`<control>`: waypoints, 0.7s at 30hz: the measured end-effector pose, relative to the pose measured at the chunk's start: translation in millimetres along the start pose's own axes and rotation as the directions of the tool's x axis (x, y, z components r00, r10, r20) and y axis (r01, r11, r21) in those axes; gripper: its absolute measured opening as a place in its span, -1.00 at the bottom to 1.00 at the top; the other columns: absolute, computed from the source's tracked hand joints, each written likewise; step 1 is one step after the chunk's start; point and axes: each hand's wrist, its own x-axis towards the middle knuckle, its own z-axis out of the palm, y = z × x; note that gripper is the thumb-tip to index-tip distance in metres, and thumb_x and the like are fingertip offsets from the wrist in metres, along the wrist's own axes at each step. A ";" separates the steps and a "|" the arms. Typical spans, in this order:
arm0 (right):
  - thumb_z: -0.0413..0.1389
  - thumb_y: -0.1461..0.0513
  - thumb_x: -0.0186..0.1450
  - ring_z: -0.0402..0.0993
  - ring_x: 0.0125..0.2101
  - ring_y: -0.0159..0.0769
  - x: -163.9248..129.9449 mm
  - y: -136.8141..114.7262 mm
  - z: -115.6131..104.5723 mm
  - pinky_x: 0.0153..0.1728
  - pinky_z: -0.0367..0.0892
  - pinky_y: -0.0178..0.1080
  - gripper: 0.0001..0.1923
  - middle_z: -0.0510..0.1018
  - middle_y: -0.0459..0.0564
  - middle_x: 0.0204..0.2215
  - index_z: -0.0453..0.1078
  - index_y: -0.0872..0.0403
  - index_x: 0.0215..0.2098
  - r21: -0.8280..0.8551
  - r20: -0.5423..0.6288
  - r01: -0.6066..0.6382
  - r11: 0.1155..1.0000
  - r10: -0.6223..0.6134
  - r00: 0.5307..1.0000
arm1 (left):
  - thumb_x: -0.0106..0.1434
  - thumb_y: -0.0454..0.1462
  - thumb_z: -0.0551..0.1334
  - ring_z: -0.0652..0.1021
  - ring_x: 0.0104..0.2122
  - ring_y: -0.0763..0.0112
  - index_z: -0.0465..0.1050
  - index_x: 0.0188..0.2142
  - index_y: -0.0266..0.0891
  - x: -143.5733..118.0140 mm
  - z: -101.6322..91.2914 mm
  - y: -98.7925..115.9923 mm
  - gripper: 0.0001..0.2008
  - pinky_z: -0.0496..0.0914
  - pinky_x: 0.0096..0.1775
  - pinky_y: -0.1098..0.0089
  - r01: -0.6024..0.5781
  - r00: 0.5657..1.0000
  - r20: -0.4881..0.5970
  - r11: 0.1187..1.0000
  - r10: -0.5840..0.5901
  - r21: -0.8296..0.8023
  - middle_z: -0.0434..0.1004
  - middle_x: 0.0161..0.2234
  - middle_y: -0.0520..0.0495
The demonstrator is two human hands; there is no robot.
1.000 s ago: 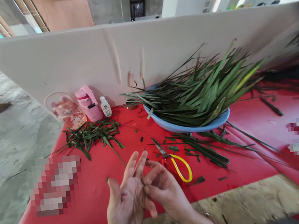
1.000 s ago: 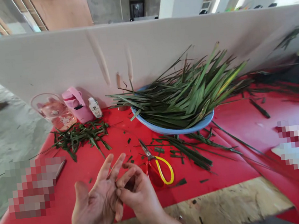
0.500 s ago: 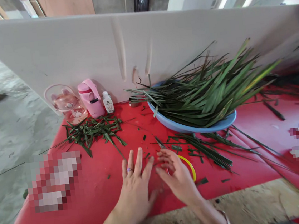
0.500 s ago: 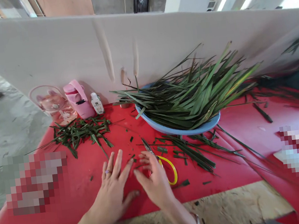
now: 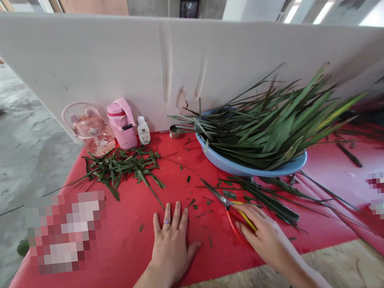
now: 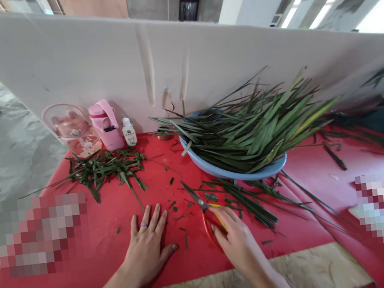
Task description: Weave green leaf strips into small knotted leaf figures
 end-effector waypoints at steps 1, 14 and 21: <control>-0.06 0.30 0.22 0.40 -0.06 -0.25 -8.2 1.8 -5.6 -0.05 0.34 -0.23 -0.63 0.44 0.07 -0.07 0.28 0.05 0.00 0.012 0.045 0.046 0.999 -0.046 0.998 | 0.17 -0.10 0.09 -0.03 0.23 0.00 -0.08 0.25 -0.24 1.0 -0.2 -1.1 -0.31 -0.15 0.13 -0.19 0.029 0.999 -0.036 0.997 -0.032 -0.064 -0.05 0.26 -0.21; -0.03 0.33 0.19 0.45 -0.17 -0.20 -12.6 -0.6 4.3 -0.12 0.37 -0.17 -0.74 0.51 0.05 -0.20 0.41 0.03 -0.21 0.107 -0.059 -0.083 0.991 0.090 0.994 | 0.24 -0.16 0.06 0.10 0.21 0.19 -0.17 0.24 -0.18 -6.0 -5.1 -19.2 -0.37 0.11 0.15 0.10 0.199 0.870 -0.203 0.697 -0.449 -0.688 -0.03 0.24 -0.25; -0.11 0.31 0.22 0.46 -0.39 -0.23 -26.1 -12.4 20.1 -0.38 0.37 -0.21 -0.79 0.45 0.03 -0.31 0.35 0.02 -0.30 -0.030 -0.090 -0.295 0.955 0.291 0.952 | 0.24 -0.12 0.06 0.20 0.16 0.13 -0.11 0.22 -0.16 -3.4 -0.9 -24.7 -0.39 0.21 0.09 0.07 0.221 0.863 -0.191 0.689 -0.468 -0.690 0.04 0.21 -0.27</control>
